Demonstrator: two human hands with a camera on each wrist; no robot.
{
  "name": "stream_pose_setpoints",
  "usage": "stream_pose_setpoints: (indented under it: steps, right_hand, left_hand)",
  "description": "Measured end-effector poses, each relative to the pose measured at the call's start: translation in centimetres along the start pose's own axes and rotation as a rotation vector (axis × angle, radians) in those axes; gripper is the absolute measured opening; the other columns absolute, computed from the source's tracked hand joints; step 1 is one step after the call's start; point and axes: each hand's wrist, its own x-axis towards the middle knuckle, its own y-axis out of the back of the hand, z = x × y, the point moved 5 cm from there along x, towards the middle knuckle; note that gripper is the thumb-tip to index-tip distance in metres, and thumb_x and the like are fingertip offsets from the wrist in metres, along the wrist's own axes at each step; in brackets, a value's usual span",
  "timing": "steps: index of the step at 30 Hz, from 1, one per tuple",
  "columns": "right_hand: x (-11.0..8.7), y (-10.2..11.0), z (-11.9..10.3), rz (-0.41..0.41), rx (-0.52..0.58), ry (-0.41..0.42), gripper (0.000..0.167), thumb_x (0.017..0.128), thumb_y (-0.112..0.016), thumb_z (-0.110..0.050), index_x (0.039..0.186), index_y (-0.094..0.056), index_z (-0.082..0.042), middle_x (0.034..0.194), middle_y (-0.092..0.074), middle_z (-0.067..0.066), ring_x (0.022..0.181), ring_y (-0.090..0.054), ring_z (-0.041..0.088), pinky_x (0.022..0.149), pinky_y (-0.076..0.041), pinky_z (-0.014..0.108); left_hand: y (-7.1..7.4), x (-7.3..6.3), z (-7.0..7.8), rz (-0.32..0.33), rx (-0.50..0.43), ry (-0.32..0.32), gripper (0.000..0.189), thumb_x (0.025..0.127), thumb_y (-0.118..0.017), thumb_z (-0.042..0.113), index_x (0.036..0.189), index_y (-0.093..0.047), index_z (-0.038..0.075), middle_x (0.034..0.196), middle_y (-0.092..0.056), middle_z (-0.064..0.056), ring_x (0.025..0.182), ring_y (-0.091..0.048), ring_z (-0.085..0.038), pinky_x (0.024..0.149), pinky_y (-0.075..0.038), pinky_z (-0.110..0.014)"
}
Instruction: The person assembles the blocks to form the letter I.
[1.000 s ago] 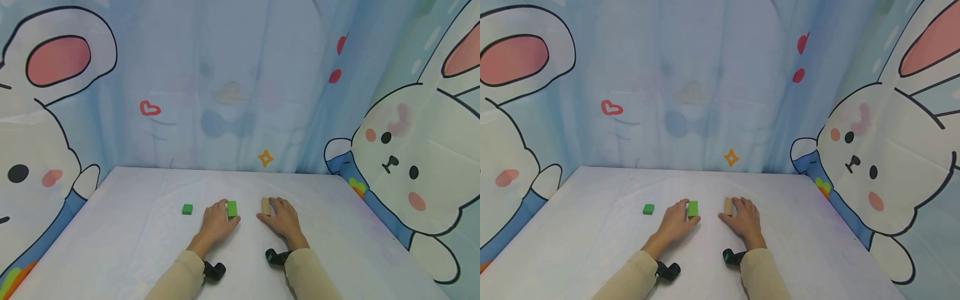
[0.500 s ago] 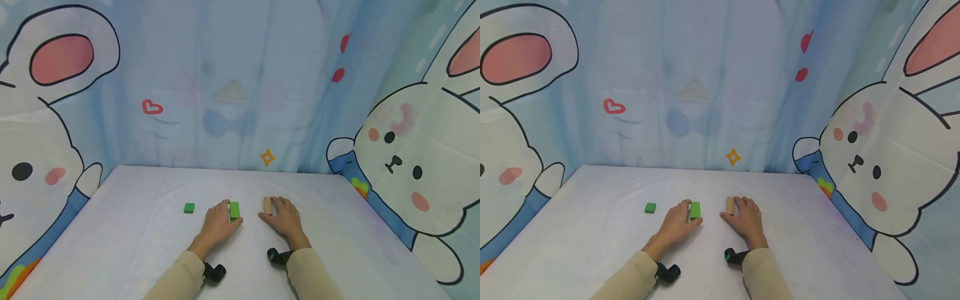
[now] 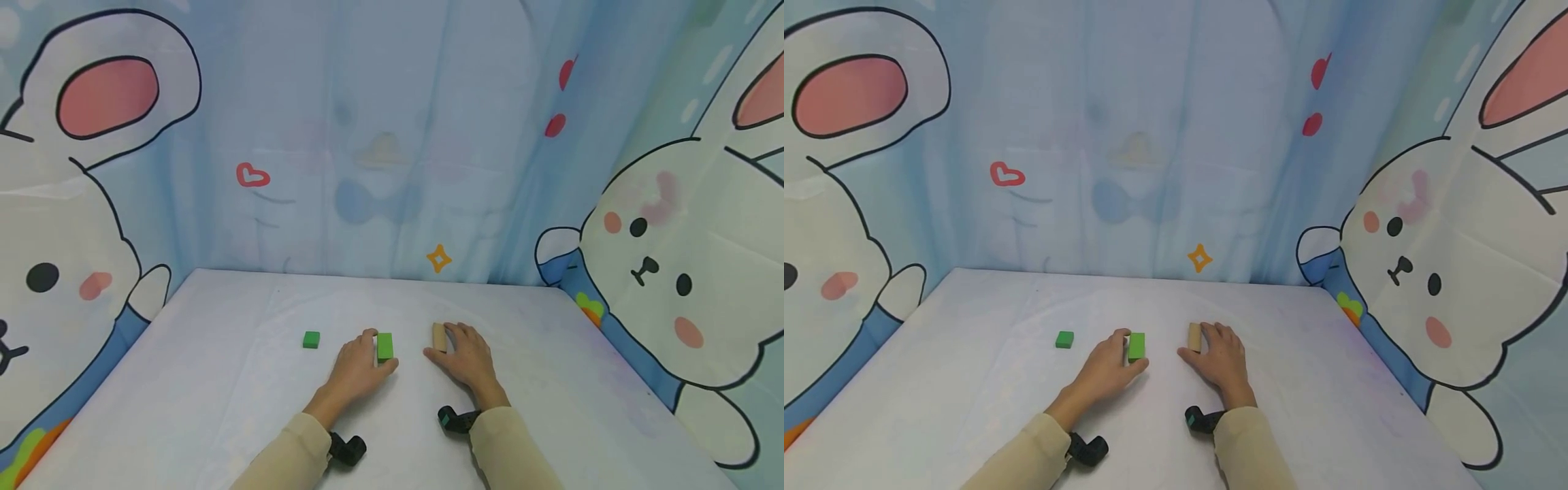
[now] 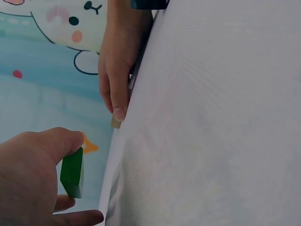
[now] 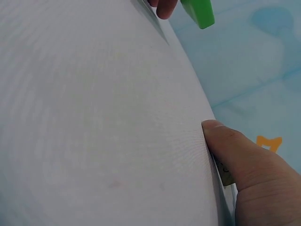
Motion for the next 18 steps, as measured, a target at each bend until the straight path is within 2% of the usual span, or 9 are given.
stream_pose_setpoints:
  steps: [7,12,18]
  right_hand:
    - [0.18,0.22,0.06,0.003,0.004,0.006,0.084,0.090,-0.072,-0.054,0.153,-0.047,-0.005,0.158,-0.041,0.026,0.147,-0.036,0.048,0.121,-0.025,0.066]
    - [0.20,0.35,-0.03,0.000,0.006,0.007,0.084,0.090,-0.072,-0.054,0.153,-0.047,-0.005,0.159,-0.041,0.026,0.147,-0.035,0.048,0.121,-0.025,0.066]
    - [0.15,0.20,-0.03,-0.010,0.011,-0.003,0.085,0.089,-0.072,-0.055,0.154,-0.046,-0.005,0.160,-0.039,0.026,0.149,-0.034,0.047,0.122,-0.024,0.065]
  left_hand:
    - [-0.01,-0.12,-0.06,-0.020,-0.004,-0.022,0.070,0.095,-0.069,0.040,0.145,-0.046,-0.002,0.110,-0.065,-0.010,0.098,-0.057,-0.023,0.084,-0.049,-0.040]
    - [0.18,-0.30,-0.14,-0.033,-0.015,-0.018,0.072,0.095,-0.070,0.041,0.146,-0.045,-0.003,0.113,-0.065,-0.012,0.096,-0.057,-0.021,0.083,-0.050,-0.041]
    - [0.42,-0.77,-0.17,-0.057,-0.029,-0.012,0.072,0.095,-0.070,0.041,0.147,-0.044,-0.002,0.122,-0.064,-0.017,0.103,-0.059,-0.025,0.090,-0.051,-0.046]
